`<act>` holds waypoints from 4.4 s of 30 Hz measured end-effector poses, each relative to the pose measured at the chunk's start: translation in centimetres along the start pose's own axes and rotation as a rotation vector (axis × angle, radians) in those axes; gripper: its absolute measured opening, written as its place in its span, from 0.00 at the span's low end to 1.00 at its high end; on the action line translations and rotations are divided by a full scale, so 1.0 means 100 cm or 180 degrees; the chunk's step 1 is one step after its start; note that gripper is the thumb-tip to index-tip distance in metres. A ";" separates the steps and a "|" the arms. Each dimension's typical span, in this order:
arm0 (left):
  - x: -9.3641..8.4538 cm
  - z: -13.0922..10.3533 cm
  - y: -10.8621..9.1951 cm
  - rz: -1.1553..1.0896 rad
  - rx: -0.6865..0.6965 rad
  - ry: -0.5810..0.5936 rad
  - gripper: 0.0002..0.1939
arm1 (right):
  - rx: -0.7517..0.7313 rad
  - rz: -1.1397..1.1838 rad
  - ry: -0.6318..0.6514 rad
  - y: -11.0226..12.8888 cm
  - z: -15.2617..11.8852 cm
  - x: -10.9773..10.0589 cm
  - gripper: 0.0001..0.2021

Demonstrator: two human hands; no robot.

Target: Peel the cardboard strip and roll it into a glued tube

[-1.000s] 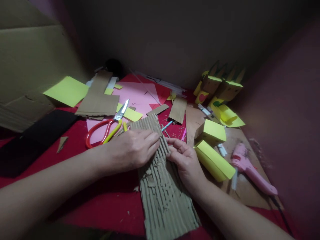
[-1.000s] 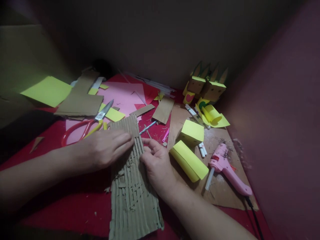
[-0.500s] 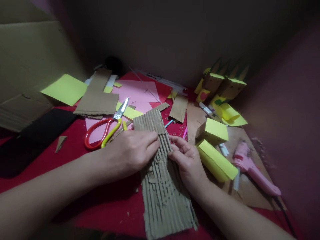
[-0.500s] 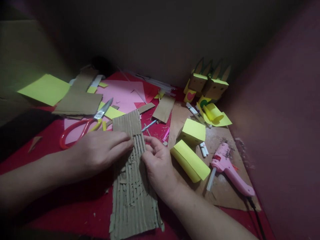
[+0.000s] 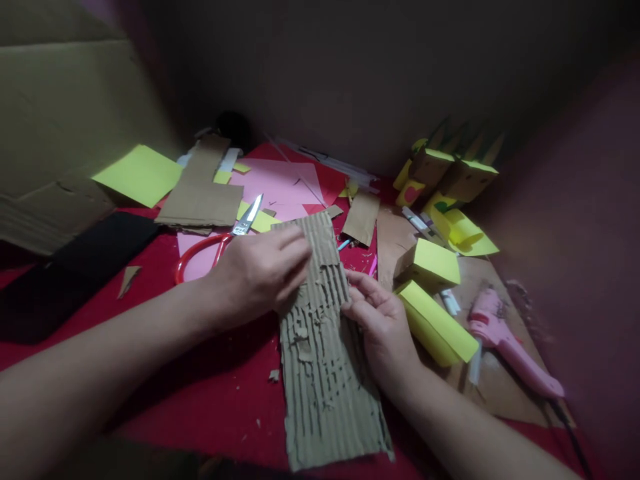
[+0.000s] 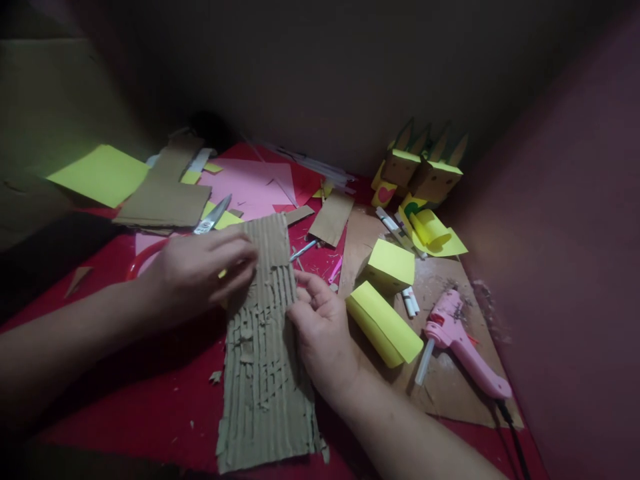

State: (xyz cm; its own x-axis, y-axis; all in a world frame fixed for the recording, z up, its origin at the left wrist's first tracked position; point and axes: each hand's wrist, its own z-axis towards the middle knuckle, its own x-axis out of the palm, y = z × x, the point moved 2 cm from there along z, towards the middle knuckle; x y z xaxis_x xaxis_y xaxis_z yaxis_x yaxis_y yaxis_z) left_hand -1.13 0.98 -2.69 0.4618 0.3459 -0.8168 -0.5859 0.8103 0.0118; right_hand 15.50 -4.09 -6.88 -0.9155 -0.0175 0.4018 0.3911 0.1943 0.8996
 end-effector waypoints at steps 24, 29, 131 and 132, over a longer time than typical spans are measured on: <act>0.008 -0.002 -0.020 -0.1485 -0.2078 0.0968 0.03 | -0.0085 0.0286 0.0285 -0.004 -0.004 0.007 0.16; 0.009 -0.003 -0.020 -0.2059 -0.2455 0.1016 0.04 | -0.0098 0.0355 0.0299 -0.005 -0.006 0.007 0.14; -0.010 -0.007 0.020 0.1020 -0.0995 -0.0211 0.11 | 0.0009 -0.0258 0.0536 -0.009 -0.010 0.002 0.20; -0.012 -0.007 0.024 0.1071 -0.1154 -0.0235 0.10 | -0.0024 -0.0264 0.0531 -0.009 -0.009 0.002 0.20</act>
State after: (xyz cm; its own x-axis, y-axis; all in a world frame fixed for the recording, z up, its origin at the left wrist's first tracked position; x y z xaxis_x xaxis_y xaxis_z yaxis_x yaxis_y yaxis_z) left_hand -3.59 2.19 -2.10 0.2457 0.6032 -0.7588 -0.8982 0.4360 0.0558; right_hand 15.06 -5.19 -7.47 -0.9167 -0.1957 0.3484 0.3161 0.1781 0.9319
